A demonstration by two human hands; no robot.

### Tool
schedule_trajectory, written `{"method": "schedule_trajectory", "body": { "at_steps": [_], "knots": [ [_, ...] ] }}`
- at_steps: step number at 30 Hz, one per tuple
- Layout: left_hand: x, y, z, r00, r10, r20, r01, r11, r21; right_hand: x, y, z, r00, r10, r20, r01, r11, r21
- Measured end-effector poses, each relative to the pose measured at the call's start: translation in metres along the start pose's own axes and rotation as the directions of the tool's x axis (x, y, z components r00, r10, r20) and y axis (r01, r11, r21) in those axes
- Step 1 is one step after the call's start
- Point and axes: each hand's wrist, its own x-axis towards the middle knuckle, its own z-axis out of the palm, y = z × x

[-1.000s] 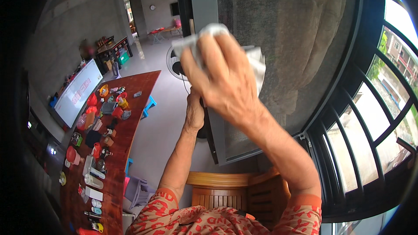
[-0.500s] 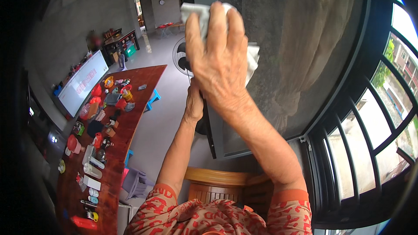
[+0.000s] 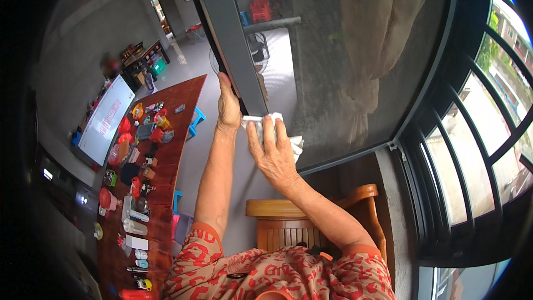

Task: The person wipes a wooden bench with a white cloth, cleaning the armrest, seat, and backrest. They then move to a nearby window, wiping the frame, handle, and screen with the same cloth. The task involves cleaning multiple surfaces in a domestic setting.

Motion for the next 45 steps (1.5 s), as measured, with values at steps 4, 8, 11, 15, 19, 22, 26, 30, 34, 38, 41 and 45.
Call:
{"method": "schedule_trajectory", "body": {
  "at_steps": [4,8,11,15,19,22,26,30,34,38,41,45],
  "knots": [
    [0.006,0.004,0.003,0.994,0.037,0.103,-0.038,0.999,0.007,-0.042,0.007,0.006,0.991,-0.008,0.132,-0.009,0.992,0.125],
    [0.004,0.009,0.011,0.994,0.007,0.107,-0.002,0.999,-0.044,-0.02,0.017,-0.001,0.994,0.081,0.076,-0.098,0.963,0.253],
    [0.005,0.012,0.002,0.971,-0.124,0.204,0.163,0.968,-0.189,0.029,0.019,-0.001,0.99,0.061,-0.124,-0.024,0.961,0.275],
    [0.017,0.008,-0.007,0.958,-0.094,0.273,0.161,0.958,-0.237,0.022,0.007,0.03,0.974,0.059,-0.221,-0.026,0.988,0.151],
    [0.026,0.006,-0.002,0.983,-0.04,0.177,0.043,0.999,-0.014,-0.011,0.008,0.051,0.987,0.07,-0.145,-0.054,0.992,0.115],
    [0.034,0.001,-0.008,0.981,-0.024,0.194,0.03,0.999,-0.03,-0.035,0.006,0.064,0.994,0.064,-0.089,-0.055,0.993,0.102],
    [0.042,-0.001,-0.007,0.98,-0.015,0.198,0.021,0.999,-0.029,-0.061,0.01,0.076,1.0,0.025,0.013,-0.026,0.992,0.127],
    [0.049,-0.006,-0.015,0.995,0.081,0.055,-0.085,0.994,0.067,-0.102,0.016,0.098,0.986,-0.006,0.166,-0.017,0.991,0.131],
    [0.01,-0.04,-0.019,0.944,0.299,-0.14,-0.255,0.929,0.27,-0.111,0.018,0.1,0.962,-0.017,0.272,-0.013,0.994,0.109],
    [-0.032,-0.082,-0.008,0.983,0.036,-0.181,0.038,0.919,0.392,-0.101,0.025,0.077,0.958,0.021,0.287,-0.086,0.972,0.217],
    [-0.029,-0.071,-0.017,0.988,-0.071,-0.135,0.122,0.899,0.42,-0.077,0.016,0.081,0.971,0.012,0.239,-0.077,0.962,0.261],
    [-0.029,-0.082,-0.021,0.973,0.059,-0.225,0.064,0.864,0.5,-0.086,0.015,0.109,0.984,-0.099,0.15,0.072,0.982,0.177]
  ]
}}
